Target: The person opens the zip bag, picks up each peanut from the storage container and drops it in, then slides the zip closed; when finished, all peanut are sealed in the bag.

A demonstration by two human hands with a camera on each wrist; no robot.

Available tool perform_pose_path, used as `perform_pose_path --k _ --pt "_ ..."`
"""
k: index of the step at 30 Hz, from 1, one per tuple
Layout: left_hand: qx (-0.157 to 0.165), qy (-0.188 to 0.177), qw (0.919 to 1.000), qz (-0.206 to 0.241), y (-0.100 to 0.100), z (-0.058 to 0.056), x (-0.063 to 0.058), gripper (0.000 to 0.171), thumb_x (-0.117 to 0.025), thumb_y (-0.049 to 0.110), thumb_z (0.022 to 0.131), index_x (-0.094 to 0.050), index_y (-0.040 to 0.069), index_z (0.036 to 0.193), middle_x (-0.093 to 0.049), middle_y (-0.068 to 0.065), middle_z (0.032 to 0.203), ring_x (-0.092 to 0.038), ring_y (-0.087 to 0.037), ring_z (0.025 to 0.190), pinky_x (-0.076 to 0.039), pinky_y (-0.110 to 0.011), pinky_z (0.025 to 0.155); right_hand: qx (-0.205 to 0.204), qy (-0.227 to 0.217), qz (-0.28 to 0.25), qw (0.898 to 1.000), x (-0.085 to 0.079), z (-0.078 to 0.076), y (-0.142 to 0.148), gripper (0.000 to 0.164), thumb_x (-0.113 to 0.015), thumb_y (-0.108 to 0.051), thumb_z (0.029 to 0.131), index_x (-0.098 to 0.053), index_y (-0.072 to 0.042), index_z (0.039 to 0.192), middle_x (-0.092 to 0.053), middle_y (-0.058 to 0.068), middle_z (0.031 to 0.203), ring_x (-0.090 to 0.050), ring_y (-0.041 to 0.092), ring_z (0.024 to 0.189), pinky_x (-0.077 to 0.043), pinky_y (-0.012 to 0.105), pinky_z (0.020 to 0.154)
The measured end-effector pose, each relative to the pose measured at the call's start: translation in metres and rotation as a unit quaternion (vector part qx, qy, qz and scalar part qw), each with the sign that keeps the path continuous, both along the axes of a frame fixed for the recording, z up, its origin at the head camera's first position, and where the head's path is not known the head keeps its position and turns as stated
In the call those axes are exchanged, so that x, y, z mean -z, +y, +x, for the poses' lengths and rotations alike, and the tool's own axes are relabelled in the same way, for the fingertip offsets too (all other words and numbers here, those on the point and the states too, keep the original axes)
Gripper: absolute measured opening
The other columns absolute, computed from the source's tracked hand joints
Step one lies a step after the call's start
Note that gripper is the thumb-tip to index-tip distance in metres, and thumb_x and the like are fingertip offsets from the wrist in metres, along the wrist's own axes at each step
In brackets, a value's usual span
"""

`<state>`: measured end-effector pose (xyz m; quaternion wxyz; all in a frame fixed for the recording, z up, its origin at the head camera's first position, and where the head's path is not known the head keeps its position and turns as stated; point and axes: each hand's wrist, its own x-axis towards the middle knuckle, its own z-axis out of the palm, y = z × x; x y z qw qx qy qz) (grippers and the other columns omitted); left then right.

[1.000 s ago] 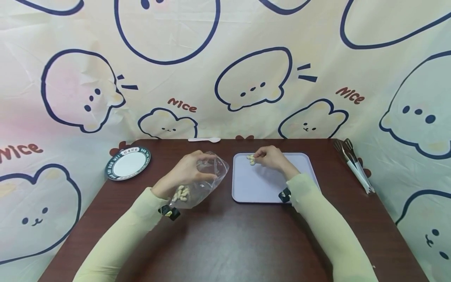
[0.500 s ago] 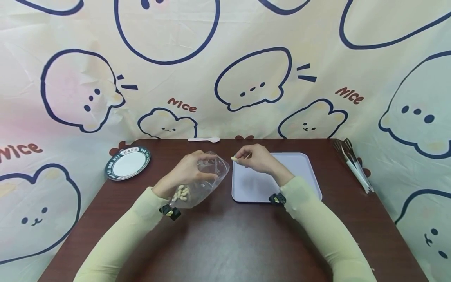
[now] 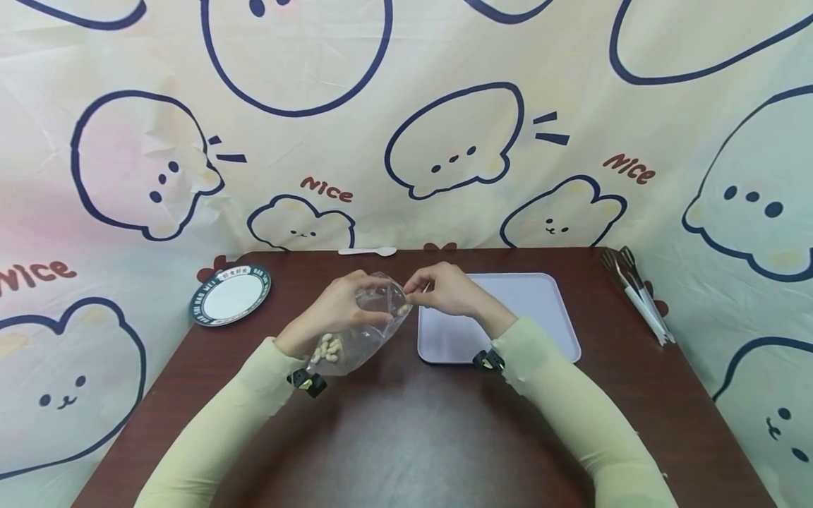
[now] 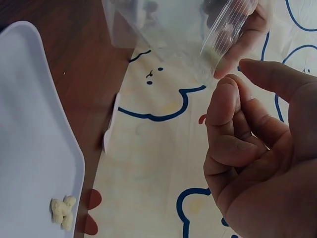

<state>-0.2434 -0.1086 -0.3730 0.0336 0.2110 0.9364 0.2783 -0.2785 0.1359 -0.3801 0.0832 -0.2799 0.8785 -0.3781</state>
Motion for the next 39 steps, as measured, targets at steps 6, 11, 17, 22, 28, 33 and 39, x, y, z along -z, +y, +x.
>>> perform_pose_path --k 6,11,17,22,28,33,39 --pt "0.005 0.01 0.9999 0.0 -0.001 -0.001 0.0 0.068 -0.085 0.045 0.076 -0.063 0.022 0.136 -0.059 0.0 0.103 -0.057 -0.017 0.091 -0.048 -0.031 0.071 0.012 0.005 -0.001 1.0 -0.001 -0.003 0.003 0.013 -0.07 -0.025 0.093 -0.075 -0.019 0.103 -0.073 -0.003 0.087 -0.066 0.019 0.074 -0.053 0.034 0.065" --pt "0.004 0.006 1.0 0.002 -0.001 -0.001 0.0 0.068 -0.085 0.045 0.076 -0.062 0.023 0.136 -0.06 -0.001 0.104 -0.058 -0.017 0.092 -0.048 -0.031 0.071 0.039 -0.001 -0.001 0.999 0.001 -0.009 0.01 0.014 -0.071 -0.027 0.093 -0.074 -0.018 0.103 -0.072 -0.002 0.089 -0.066 0.022 0.074 -0.052 0.034 0.066" --pt "0.006 0.008 1.0 -0.001 -0.001 -0.001 -0.001 0.069 -0.084 0.046 0.076 -0.061 0.024 0.137 -0.061 -0.003 0.105 -0.058 -0.017 0.092 -0.048 -0.031 0.072 0.081 -0.014 -0.001 0.997 0.01 -0.021 0.022 0.016 -0.071 -0.027 0.092 -0.074 -0.017 0.103 -0.071 0.002 0.092 -0.068 0.026 0.078 -0.052 0.033 0.067" --pt "0.006 0.006 1.0 0.0 -0.001 -0.001 0.0 0.069 -0.084 0.046 0.077 -0.061 0.024 0.138 -0.062 -0.004 0.105 -0.058 -0.017 0.093 -0.048 -0.032 0.073 0.106 -0.03 0.011 0.994 0.026 -0.035 0.035 0.015 -0.07 -0.027 0.093 -0.073 -0.015 0.102 -0.07 0.004 0.092 -0.07 0.029 0.083 -0.049 0.032 0.069" --pt "0.007 0.003 1.0 0.001 -0.002 0.0 0.001 0.068 -0.084 0.045 0.077 -0.061 0.024 0.137 -0.062 -0.005 0.107 -0.058 -0.018 0.093 -0.048 -0.032 0.074 0.128 -0.051 0.031 0.99 0.048 -0.052 0.046 0.014 -0.07 -0.022 0.092 -0.073 -0.012 0.102 -0.07 0.005 0.093 -0.067 0.021 0.079 -0.048 0.029 0.068" --pt "0.005 0.004 1.0 0.001 -0.002 0.0 0.001 0.067 -0.083 0.045 0.078 -0.061 0.024 0.138 -0.062 -0.003 0.106 -0.057 -0.018 0.092 -0.048 -0.032 0.074 0.139 -0.069 0.041 0.987 0.063 -0.062 0.052 0.017 -0.069 -0.018 0.091 -0.073 -0.009 0.105 -0.071 0.008 0.098 -0.065 0.016 0.077 -0.048 0.028 0.068" --pt "0.002 0.001 1.0 0.003 -0.003 0.0 0.002 0.066 -0.083 0.044 0.078 -0.061 0.023 0.138 -0.061 -0.002 0.106 -0.056 -0.018 0.091 -0.047 -0.032 0.072 0.154 -0.062 0.056 0.984 0.075 -0.068 0.057 0.017 -0.068 -0.016 0.09 -0.072 -0.008 0.105 -0.071 0.011 0.102 -0.065 0.017 0.076 -0.048 0.027 0.066"
